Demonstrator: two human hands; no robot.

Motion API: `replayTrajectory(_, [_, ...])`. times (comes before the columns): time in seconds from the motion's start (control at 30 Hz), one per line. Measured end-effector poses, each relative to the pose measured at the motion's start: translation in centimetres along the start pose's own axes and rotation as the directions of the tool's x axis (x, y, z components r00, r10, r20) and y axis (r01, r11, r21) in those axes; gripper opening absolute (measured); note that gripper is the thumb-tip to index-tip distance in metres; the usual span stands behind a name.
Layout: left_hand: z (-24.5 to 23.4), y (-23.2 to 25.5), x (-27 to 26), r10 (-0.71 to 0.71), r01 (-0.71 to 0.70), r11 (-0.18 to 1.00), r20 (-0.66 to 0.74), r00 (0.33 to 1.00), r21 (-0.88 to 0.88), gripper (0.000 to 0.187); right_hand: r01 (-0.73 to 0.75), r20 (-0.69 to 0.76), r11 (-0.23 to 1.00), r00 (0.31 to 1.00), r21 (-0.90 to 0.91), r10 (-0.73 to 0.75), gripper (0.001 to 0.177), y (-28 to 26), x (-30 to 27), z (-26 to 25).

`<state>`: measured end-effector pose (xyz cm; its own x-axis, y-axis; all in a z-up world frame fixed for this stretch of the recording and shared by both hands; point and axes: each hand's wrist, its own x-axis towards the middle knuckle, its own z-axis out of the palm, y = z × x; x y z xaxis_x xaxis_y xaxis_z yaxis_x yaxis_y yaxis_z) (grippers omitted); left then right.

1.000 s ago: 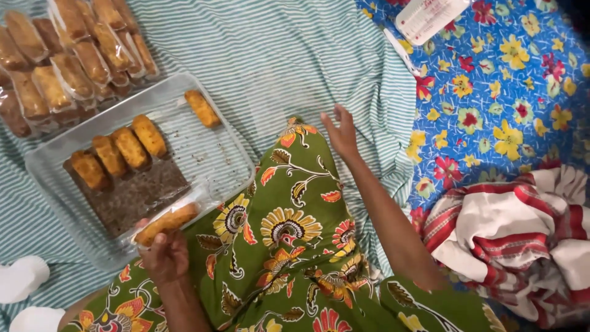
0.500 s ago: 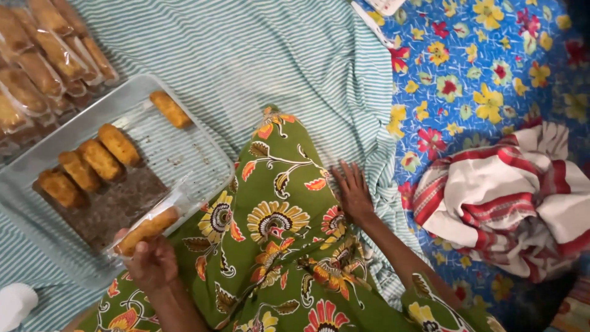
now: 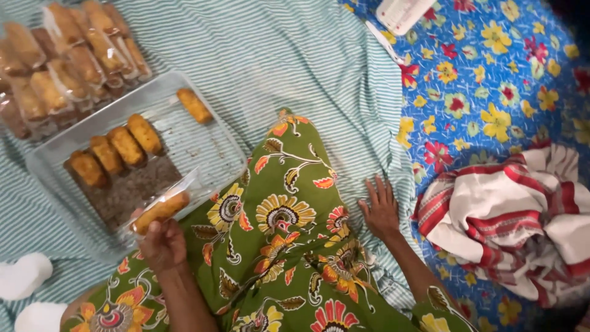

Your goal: Packing individual pastries into plastic sleeves from a tray while sitting on the floor.

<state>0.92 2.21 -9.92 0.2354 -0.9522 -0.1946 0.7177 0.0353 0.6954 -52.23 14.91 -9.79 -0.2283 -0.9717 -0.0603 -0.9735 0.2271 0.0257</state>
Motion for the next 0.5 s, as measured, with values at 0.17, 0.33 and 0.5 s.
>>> replayTrajectory(0.17, [1.1, -0.5, -0.1, 0.081, -0.081, 0.996, -0.014, 0.997, -0.042, 0.041, -0.088, 0.084, 0.978, 0.994, 0.190, 0.073, 0.064, 0.4, 0.7, 2.2])
replayTrajectory(0.33, [1.6, -1.0, -0.1, 0.069, -0.075, 0.996, -0.104, 0.992, -0.055, 0.038, -0.028, -0.020, 0.857, 0.999, 0.515, 0.044, 0.054, -3.3, 3.5, 0.8])
replayTrajectory(0.5, [4.8, 0.4, -1.2, 0.129, -0.134, 0.984, -0.048, 0.990, -0.115, 0.035, -0.107, 0.103, 0.652, 0.994, 0.751, 0.045, 0.062, -11.9, 5.4, -4.5])
